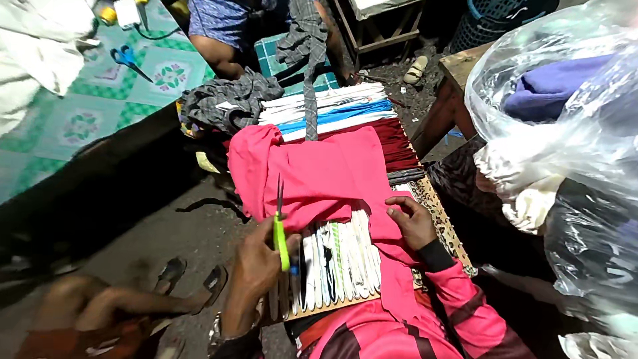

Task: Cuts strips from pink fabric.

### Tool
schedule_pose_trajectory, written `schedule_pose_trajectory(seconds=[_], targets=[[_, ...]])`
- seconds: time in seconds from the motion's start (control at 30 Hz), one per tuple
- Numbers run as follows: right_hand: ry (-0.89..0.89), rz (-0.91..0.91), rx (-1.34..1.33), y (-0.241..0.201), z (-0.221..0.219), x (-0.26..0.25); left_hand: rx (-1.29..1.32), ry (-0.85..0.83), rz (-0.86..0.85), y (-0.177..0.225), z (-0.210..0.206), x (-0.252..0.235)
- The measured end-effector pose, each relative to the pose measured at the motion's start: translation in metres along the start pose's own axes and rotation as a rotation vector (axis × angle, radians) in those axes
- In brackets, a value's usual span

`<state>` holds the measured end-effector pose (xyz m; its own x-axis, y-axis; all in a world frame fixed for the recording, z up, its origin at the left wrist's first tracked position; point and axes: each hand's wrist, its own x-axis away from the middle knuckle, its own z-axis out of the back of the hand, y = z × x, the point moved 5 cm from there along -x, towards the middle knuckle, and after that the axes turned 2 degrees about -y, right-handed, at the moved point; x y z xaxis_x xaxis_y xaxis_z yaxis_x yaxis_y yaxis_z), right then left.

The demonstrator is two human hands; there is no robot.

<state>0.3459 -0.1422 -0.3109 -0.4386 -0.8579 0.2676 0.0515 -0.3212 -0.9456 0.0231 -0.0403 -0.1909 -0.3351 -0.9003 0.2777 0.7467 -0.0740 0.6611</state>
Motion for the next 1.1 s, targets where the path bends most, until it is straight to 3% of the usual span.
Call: schedule_pose_trajectory(seconds=[0.1,0.17,0.27,0.4,0.67,1.1], targets=[[0.04,0.026,-0.028,-0.004,-0.002,0.0,0.489,-0.425,0.093,0.031,-0.051,0.01],[0.057,0.053,-0.029,-0.007,-0.002,0.0,0.57,-0.697,0.142,0.033,-0.094,0.009],[0.059,0.068,-0.028,-0.008,0.0,0.003,0.687,-0.896,0.224,0.03,-0.141,0.005],[0.051,0.075,-0.073,-0.006,-0.001,0.007,0.695,-0.918,0.299,0.035,-0.163,-0.011],[0.035,0.092,-0.095,-0.006,-0.001,0.011,0.667,-0.811,0.335,0.055,-0.165,-0.046],[0.037,0.068,-0.125,-0.001,0.003,0.012,0.768,-0.77,0.33,0.051,-0.177,-0.046]])
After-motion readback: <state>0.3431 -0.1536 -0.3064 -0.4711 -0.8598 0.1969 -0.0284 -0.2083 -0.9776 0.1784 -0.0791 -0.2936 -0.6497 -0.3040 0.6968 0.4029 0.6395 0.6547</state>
